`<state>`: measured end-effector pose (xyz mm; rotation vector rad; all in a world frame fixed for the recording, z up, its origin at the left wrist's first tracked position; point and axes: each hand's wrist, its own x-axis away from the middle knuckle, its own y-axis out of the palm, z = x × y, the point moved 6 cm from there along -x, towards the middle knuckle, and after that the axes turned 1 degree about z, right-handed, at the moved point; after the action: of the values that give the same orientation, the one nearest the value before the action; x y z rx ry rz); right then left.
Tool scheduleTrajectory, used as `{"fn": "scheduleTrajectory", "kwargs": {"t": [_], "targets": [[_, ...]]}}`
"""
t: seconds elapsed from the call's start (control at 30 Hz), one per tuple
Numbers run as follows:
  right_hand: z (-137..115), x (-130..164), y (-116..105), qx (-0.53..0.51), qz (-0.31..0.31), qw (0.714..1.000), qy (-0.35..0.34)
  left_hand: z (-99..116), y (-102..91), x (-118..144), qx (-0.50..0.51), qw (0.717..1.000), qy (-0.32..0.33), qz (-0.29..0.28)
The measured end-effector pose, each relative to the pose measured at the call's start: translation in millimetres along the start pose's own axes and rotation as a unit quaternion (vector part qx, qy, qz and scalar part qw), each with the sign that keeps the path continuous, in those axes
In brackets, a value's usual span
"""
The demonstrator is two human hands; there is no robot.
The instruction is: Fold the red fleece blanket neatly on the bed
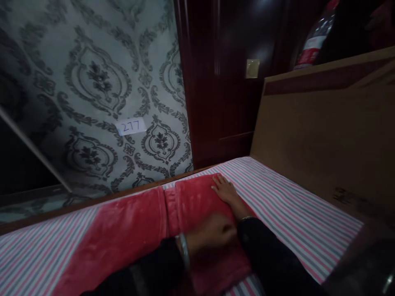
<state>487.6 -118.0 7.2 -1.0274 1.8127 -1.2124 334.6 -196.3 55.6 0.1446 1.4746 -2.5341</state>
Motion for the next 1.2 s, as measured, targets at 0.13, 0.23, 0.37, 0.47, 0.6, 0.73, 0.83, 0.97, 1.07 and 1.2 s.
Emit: {"fn": "scheduleTrajectory", "kwargs": {"t": [0.13, 0.23, 0.37, 0.47, 0.6, 0.73, 0.83, 0.97, 1.07, 1.2], "targets": [[2, -1, 4, 0.011, 0.004, 1.000, -0.006, -65, -55.1, -19, -0.127, 0.975, -0.107, 0.145], [3, -2, 6, 0.002, 0.003, 1.000, -0.004, -125, -70.5, 1, -0.197, 0.928, -0.278, 0.147], [4, -2, 8, -0.001, -0.002, 1.000, -0.010, -161, -66.8, 31, -0.199, 0.881, -0.400, 0.157], [5, -1, 6, 0.013, -0.009, 1.000, -0.006, -160, -64.9, 30, -0.223, 0.877, -0.404, 0.132], [1, 6, -11, 0.027, -0.011, 1.000, 0.004, -154, -75.5, 24, -0.235, 0.871, -0.430, 0.045], [-35, 42, -27, 0.029, -0.029, 0.998, -0.039, -139, -89.7, 29, -0.242, 0.893, -0.379, 0.016], [-84, 100, -15, 0.020, -0.077, 0.987, -0.141, -128, -81.5, 42, -0.226, 0.929, -0.293, -0.020], [-126, 174, 5, 0.030, -0.042, 0.976, -0.211, -130, -64.8, 60, -0.178, 0.941, -0.283, -0.053], [-128, 194, 11, 0.027, -0.029, 0.980, -0.194, -123, -67.4, 59, -0.147, 0.948, -0.281, -0.040], [-128, 209, 11, 0.009, -0.041, 0.981, -0.191, -96, -92.1, 73, -0.097, 0.964, -0.248, -0.005]]}}
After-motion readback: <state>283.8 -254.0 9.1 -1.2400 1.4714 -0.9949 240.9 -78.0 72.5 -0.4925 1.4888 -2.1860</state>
